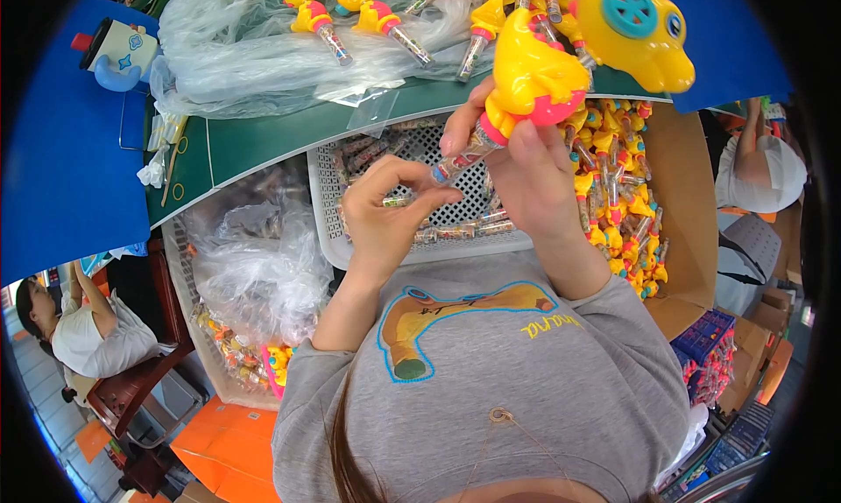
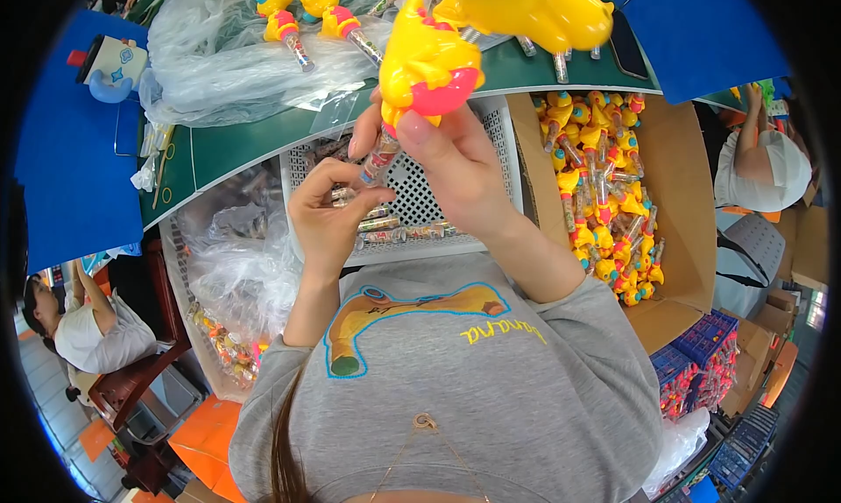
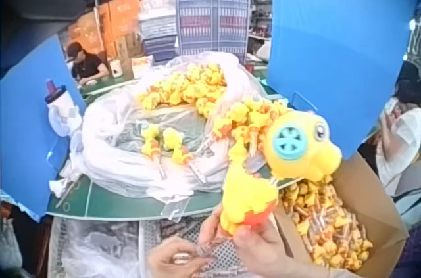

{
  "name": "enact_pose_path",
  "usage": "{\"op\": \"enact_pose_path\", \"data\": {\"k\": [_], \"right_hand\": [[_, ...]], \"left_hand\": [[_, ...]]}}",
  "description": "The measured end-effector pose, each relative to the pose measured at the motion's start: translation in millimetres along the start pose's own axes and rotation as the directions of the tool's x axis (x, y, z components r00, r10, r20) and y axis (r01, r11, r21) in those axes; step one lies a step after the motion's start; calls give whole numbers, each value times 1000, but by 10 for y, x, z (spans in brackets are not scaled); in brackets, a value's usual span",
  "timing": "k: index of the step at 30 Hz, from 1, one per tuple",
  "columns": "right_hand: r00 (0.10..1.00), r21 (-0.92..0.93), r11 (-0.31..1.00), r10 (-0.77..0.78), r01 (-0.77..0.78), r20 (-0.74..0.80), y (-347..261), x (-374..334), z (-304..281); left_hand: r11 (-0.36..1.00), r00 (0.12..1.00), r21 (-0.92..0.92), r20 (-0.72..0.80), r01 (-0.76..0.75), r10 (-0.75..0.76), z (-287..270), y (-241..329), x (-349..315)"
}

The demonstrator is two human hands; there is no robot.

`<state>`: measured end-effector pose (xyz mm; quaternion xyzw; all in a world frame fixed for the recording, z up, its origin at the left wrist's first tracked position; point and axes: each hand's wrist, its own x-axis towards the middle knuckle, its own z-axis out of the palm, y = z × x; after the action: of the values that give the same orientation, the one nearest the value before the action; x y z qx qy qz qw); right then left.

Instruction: Inspecting and organizing small yellow bird-shaped toy rattles on a factory workbench.

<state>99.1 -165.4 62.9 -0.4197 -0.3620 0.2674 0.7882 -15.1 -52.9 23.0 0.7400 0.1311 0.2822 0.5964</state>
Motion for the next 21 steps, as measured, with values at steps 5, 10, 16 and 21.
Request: {"op": "enact_pose_path", "data": {"k": [5, 10, 16, 21], "right_hand": [[999, 32, 998, 53, -53, -5, -9, 19, -27], [991, 115, 984, 135, -135, 5, 66, -20, -72], [952, 77, 956, 269, -282, 145, 169, -84, -37], [997, 35, 998, -46, 48, -55, 94, -4, -32]], "left_hand": [[986, 988, -110, 104, 127, -116, -23, -26, -41], [923, 967, -296, 147, 244, -209, 7, -95, -46], [849, 963, -458, 166, 265, -211, 5, -78, -35], [863, 958, -421, 183, 279, -221, 29, -42, -35]]}}
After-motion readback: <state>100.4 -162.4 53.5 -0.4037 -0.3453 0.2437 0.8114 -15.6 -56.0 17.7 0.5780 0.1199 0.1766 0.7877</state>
